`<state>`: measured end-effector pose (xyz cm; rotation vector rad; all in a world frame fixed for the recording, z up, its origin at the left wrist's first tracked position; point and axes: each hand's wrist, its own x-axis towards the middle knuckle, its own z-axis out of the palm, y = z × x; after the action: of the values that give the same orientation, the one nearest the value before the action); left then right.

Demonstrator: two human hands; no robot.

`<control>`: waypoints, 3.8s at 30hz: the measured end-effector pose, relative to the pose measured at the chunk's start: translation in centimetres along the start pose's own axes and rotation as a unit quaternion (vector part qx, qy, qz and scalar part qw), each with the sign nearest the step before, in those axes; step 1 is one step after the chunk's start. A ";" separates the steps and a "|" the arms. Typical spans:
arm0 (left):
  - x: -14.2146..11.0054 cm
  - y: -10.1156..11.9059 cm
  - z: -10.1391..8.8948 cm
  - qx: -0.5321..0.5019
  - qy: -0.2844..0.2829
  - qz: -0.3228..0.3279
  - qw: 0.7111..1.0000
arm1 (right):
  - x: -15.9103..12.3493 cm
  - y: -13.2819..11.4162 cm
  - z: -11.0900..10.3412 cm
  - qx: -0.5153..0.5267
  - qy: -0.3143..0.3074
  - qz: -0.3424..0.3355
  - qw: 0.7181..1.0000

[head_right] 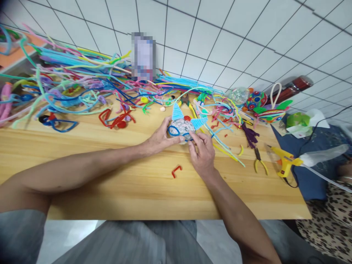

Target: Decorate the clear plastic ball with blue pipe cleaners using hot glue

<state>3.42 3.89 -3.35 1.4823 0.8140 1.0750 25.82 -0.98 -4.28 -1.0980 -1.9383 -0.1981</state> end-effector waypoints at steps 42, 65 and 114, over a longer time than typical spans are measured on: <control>-0.6 -0.1 2.4 0.004 0.133 -0.057 0.990 | 0.0 -0.2 0.6 0.092 0.025 0.135 0.986; -0.8 -0.4 2.9 0.002 0.148 -0.063 0.987 | -0.5 0.1 0.4 0.115 0.042 0.145 0.982; -1.1 -1.1 -0.1 -0.138 0.041 -0.018 0.989 | 1.2 -3.0 0.3 0.461 0.036 0.422 0.780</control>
<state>2.94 3.10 -4.61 1.1944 0.7129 1.1763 23.10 -1.88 -2.74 -1.0846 -1.0239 1.0773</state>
